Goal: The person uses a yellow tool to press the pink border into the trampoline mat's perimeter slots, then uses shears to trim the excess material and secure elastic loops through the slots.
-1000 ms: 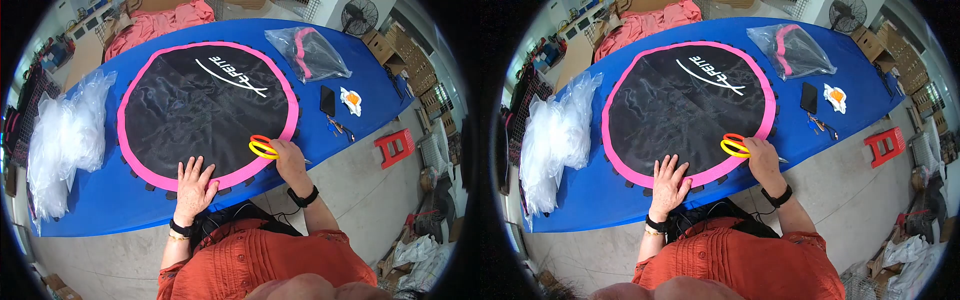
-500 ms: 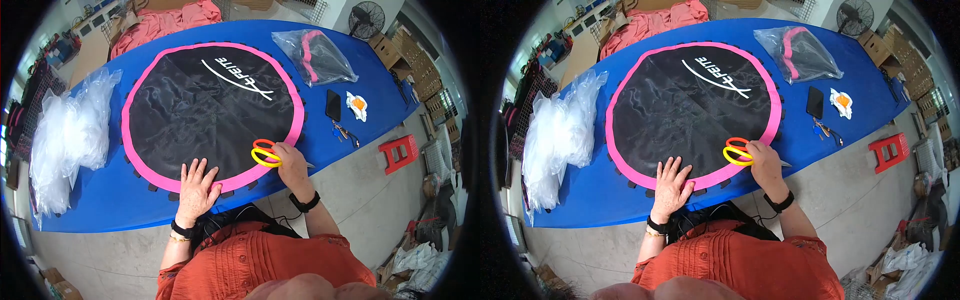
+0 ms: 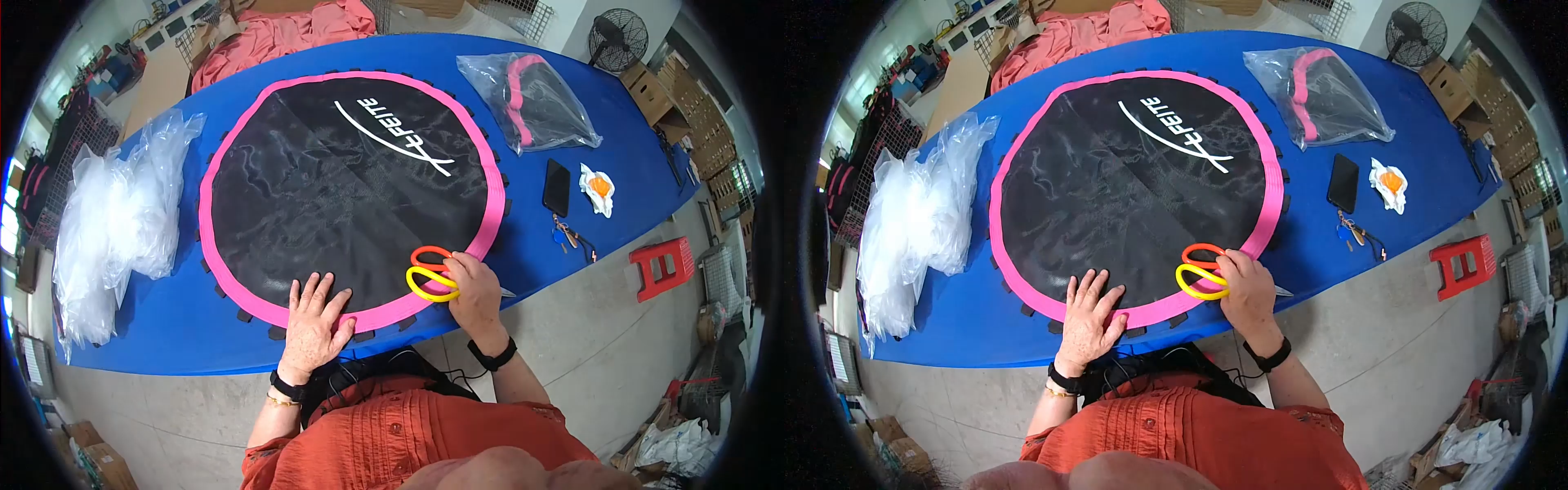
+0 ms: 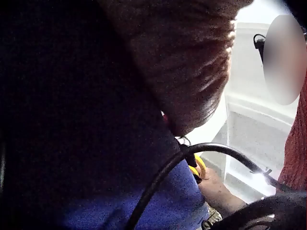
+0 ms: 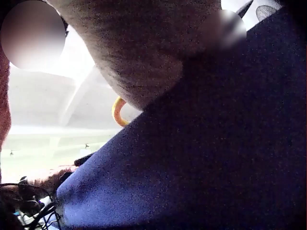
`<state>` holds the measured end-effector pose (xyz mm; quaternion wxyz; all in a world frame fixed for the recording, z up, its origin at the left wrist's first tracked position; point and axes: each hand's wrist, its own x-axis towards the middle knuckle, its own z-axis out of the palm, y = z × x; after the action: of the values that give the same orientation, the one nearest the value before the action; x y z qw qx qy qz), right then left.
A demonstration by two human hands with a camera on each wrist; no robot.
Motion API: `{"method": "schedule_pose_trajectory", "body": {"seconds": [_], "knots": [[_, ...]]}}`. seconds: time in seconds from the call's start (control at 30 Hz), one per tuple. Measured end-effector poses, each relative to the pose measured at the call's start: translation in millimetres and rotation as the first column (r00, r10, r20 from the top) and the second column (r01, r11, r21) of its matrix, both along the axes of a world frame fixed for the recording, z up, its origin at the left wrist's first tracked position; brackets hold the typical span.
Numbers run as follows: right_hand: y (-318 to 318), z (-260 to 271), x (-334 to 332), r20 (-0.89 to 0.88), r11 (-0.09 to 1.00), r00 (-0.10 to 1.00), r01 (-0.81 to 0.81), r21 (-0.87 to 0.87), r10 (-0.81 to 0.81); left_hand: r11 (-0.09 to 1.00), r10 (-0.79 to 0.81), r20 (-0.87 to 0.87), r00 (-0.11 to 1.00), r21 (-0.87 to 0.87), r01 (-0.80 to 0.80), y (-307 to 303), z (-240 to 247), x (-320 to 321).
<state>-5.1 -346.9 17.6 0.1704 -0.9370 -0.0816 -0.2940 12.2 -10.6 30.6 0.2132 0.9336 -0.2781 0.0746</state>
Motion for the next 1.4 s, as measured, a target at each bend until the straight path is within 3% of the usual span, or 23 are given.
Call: {"method": "schedule_pose_trajectory", "body": {"seconds": [1.4], "knots": [[-0.7,-2.5,-1.0,0.05,0.999,0.999,0.004,0.037,-0.006,1.0,0.005,0.002,1.0,-0.024,-0.005,-1.2,0.7,0.9]]}}
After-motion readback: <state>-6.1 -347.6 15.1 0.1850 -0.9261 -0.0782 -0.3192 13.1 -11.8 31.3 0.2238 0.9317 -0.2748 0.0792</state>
